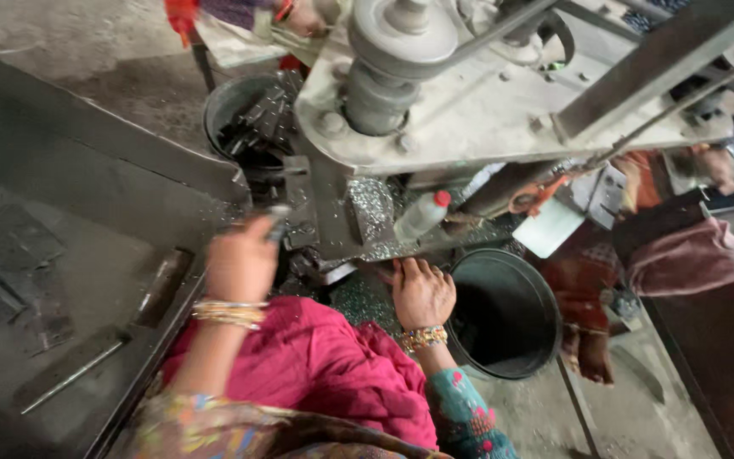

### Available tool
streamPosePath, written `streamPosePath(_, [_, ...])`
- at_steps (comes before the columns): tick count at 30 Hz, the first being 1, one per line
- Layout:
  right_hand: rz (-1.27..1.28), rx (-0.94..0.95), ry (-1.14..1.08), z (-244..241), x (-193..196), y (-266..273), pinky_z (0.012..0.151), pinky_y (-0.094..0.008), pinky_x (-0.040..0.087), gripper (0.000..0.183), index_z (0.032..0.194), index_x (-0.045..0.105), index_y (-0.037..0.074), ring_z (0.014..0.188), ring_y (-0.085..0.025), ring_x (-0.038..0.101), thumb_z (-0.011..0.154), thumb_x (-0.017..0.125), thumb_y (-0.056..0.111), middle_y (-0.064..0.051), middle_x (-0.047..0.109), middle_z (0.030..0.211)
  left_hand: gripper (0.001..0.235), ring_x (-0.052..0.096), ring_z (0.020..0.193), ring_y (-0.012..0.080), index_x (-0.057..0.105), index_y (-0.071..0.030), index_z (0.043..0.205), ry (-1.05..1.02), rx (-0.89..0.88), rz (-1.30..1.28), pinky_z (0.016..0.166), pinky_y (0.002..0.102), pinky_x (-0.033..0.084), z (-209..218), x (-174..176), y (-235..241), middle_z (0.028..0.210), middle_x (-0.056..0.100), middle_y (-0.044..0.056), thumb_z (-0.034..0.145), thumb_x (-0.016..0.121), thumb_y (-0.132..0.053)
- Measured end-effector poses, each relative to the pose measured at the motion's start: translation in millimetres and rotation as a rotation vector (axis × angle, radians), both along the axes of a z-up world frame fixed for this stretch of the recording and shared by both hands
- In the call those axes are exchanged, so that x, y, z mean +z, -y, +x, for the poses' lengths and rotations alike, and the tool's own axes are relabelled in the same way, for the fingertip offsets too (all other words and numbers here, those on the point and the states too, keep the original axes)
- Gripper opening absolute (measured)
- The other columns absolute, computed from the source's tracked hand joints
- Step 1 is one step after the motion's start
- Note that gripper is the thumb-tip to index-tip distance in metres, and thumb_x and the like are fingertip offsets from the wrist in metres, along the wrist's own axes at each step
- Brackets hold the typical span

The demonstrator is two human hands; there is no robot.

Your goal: The person picks up metal hinge pieces and feeds them into a mechanical press one by one, then places the processed pieces into a bin.

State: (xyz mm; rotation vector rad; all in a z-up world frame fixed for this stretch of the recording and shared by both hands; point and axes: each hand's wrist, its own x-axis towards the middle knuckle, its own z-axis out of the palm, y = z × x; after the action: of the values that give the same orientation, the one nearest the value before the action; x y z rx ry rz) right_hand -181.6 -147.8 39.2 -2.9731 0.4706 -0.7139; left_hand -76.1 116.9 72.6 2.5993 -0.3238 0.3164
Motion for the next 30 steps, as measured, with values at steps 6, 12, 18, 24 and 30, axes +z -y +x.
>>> streamPosePath(6, [0.015, -0.031, -0.164, 0, 8, -3, 0.077, -0.048, 0.052, 0.025, 0.086, 0.069, 0.014, 0.086, -0.030, 0.070, 0.092, 0.065, 0.038, -0.008, 0.074, 0.087, 0.045, 0.053, 0.131, 0.0312, 0.062, -0.014, 0.130, 0.342, -0.398, 0.299, 0.103, 0.043, 0.050, -15, -82, 106, 0.141, 0.061, 0.005, 0.086, 0.058, -0.018])
streamPosePath(12, [0.001, -0.019, -0.491, 6, 12, 4, 0.071, -0.048, 0.056, 0.044, 0.090, 0.069, 0.011, 0.082, -0.034, 0.073, 0.086, 0.068, 0.055, -0.014, 0.074, 0.083, 0.054, 0.032, 0.149, 0.0256, 0.048, -0.008, 0.149, -0.021, -0.219, 0.327, 0.114, 0.046, 0.033, 2, -134, 114, 0.158, 0.044, 0.008, 0.095, 0.042, -0.013])
streamPosePath(18, [-0.001, -0.025, -0.566, -11, -37, 17, 0.066, -0.046, 0.056, 0.041, 0.089, 0.067, 0.011, 0.077, -0.032, 0.074, 0.089, 0.066, 0.053, -0.012, 0.075, 0.080, 0.044, 0.038, 0.148, 0.0245, 0.059, -0.009, 0.138, -0.099, -0.179, 0.342, 0.111, 0.052, 0.032, 17, -106, 112, 0.153, 0.054, 0.006, 0.098, 0.042, -0.020])
streamPosePath(24, [0.207, -0.010, -0.595, -41, -105, 32, 0.064, -0.050, 0.055, 0.040, 0.088, 0.069, 0.012, 0.074, -0.037, 0.071, 0.093, 0.064, 0.052, -0.015, 0.073, 0.078, 0.044, 0.042, 0.144, 0.0248, 0.061, -0.007, 0.136, 0.003, -0.152, 0.382, 0.112, 0.054, 0.030, 20, -100, 116, 0.148, 0.058, 0.008, 0.099, 0.043, -0.020])
streamPosePath(30, [0.022, 0.073, -0.461, -18, -63, 29, 0.066, -0.049, 0.056, 0.036, 0.082, 0.069, 0.010, 0.077, -0.034, 0.073, 0.084, 0.067, 0.046, -0.014, 0.074, 0.078, 0.046, 0.037, 0.148, 0.0275, 0.062, -0.004, 0.133, -0.038, -0.195, 0.493, 0.114, 0.055, 0.025, 30, -91, 120, 0.147, 0.057, 0.012, 0.095, 0.043, -0.020])
